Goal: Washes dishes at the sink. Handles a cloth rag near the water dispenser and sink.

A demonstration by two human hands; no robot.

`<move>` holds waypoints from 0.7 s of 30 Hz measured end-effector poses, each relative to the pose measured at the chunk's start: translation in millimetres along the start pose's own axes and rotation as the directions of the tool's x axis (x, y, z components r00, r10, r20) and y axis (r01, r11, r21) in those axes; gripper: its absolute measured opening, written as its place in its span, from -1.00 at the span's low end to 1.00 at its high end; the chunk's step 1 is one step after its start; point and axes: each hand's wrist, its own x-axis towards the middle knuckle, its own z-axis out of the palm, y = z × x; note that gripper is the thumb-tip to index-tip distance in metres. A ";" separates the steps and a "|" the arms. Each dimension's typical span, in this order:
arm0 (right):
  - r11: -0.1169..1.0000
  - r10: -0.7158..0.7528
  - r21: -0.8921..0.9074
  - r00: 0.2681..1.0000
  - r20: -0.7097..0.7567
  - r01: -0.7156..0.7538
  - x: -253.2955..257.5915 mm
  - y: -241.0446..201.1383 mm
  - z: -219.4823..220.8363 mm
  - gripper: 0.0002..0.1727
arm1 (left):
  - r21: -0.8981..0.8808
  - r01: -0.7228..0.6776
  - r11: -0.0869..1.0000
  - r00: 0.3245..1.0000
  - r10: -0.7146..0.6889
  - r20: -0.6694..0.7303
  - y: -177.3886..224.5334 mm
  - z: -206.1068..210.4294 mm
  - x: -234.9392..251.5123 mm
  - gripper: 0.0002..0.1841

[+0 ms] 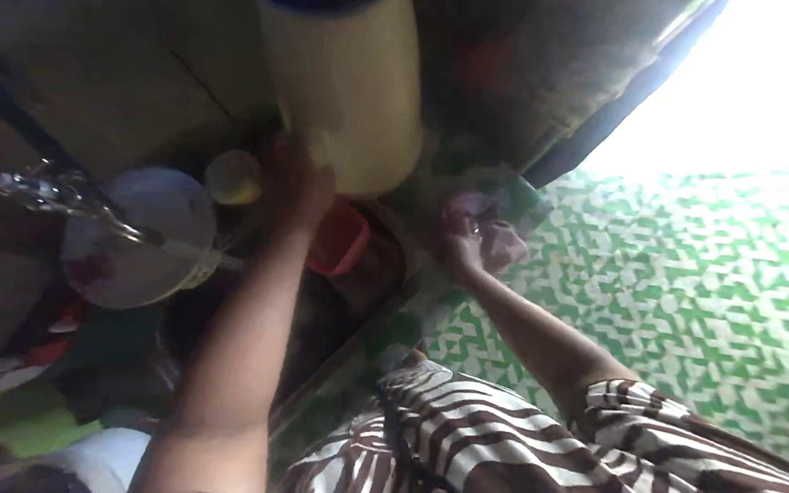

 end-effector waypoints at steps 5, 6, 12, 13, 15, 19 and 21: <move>0.974 -0.203 0.136 0.963 0.178 0.180 -120.4 -24.7 35.9 -0.62 | -0.114 -0.142 0.983 0.972 0.117 -0.205 -39.2 -1.5 -78.6 -0.10; 0.963 -0.259 0.142 0.929 0.263 0.228 -143.4 -36.8 42.3 -0.63 | -0.120 -0.171 0.978 0.959 0.138 -0.248 -51.5 0.1 -95.7 -0.15; 0.770 -0.630 0.291 0.603 0.490 0.568 -222.1 -119.1 100.2 -0.52 | -0.197 -0.095 0.976 0.986 0.065 -0.153 -118.5 -0.7 -217.3 -0.37; 0.749 -0.644 0.296 0.544 0.538 0.593 -228.5 -136.7 105.7 -0.43 | -0.224 -0.061 0.973 0.991 0.032 -0.131 -129.8 -1.4 -236.3 -0.41; 0.730 -0.642 0.328 0.438 0.629 0.599 -238.9 -168.1 120.7 -0.33 | -0.308 -0.012 0.951 0.989 -0.034 -0.143 -157.0 0.8 -272.0 -0.48; 0.650 -0.647 0.400 0.194 0.737 0.646 -263.9 -220.6 156.9 -0.51 | -0.520 0.006 0.854 0.971 -0.129 -0.201 -216.3 4.8 -355.3 -0.59; 0.574 -0.674 0.447 0.086 0.733 0.686 -281.1 -242.7 177.5 -0.56 | -0.575 0.084 0.814 0.967 -0.206 -0.150 -236.7 5.9 -404.0 -0.63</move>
